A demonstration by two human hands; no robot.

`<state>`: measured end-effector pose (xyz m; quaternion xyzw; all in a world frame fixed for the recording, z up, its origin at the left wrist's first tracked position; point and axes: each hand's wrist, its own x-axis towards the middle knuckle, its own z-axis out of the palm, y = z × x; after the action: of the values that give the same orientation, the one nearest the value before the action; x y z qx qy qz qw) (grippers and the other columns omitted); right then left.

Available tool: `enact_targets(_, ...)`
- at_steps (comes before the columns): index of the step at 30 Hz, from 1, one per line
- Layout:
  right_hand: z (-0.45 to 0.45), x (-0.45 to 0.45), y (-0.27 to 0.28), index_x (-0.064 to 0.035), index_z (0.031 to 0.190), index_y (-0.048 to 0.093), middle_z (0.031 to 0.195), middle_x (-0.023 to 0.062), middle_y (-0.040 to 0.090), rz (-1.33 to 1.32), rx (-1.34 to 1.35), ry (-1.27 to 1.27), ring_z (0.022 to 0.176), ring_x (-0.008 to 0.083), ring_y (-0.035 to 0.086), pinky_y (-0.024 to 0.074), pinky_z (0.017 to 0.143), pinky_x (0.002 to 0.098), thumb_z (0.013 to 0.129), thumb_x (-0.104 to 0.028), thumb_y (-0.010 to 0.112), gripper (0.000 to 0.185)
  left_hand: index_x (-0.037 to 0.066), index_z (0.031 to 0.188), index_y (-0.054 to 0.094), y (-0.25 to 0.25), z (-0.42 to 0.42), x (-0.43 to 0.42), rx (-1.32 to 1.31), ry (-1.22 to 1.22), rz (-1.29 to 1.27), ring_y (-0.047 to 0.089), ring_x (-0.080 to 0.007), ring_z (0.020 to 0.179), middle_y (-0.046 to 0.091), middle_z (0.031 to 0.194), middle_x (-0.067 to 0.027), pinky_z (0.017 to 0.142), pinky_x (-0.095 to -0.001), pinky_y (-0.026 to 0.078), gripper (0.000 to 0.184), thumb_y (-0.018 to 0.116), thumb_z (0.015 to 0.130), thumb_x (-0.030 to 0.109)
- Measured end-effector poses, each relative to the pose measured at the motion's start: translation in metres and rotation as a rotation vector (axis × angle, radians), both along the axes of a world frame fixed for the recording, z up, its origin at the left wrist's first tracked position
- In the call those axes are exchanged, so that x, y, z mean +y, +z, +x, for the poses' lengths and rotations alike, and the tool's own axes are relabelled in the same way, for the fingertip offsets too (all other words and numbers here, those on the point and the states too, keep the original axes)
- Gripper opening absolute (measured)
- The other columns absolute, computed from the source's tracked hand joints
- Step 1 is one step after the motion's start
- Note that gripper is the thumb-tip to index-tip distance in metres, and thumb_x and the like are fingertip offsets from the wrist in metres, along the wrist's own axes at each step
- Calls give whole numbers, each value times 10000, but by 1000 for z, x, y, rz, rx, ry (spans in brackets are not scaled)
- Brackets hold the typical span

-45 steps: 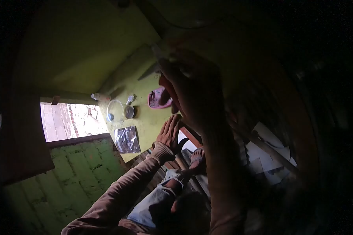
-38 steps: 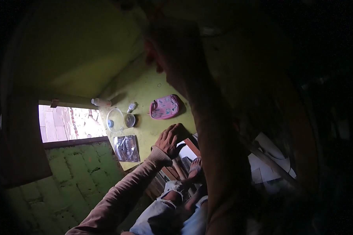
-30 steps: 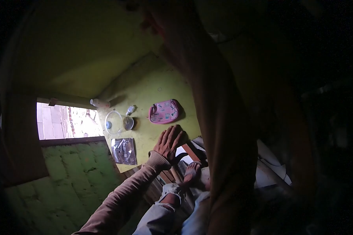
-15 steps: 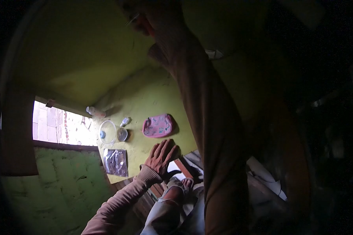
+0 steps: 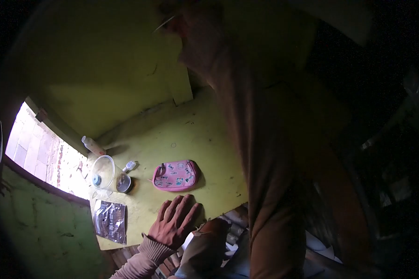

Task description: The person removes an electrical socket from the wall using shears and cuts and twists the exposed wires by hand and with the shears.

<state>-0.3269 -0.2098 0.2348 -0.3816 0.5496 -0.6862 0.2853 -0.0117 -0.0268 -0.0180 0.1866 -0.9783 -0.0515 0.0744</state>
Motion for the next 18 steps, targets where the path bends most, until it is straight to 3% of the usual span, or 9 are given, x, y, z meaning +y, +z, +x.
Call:
enact_targets(7,7,4,20,71,863,616,709,165,645,67,54,-92,495,206,605,463,392,330,926,-143,629,223,122,1521,296,-7,8,1,-37,-13,-95,345,-355,1394,305,1548,-183,1154,-518,246,692,509,927,405)
enact_targets(18,-2,11,30,57,916,646,806,182,664,116,395,-119,628,264,627,510,577,399,916,-129,613,189,99,1519,293,-9,9,1,-26,-24,-75,335,-372,1402,302,1556,-171,1159,-532,246,691,518,915,346)
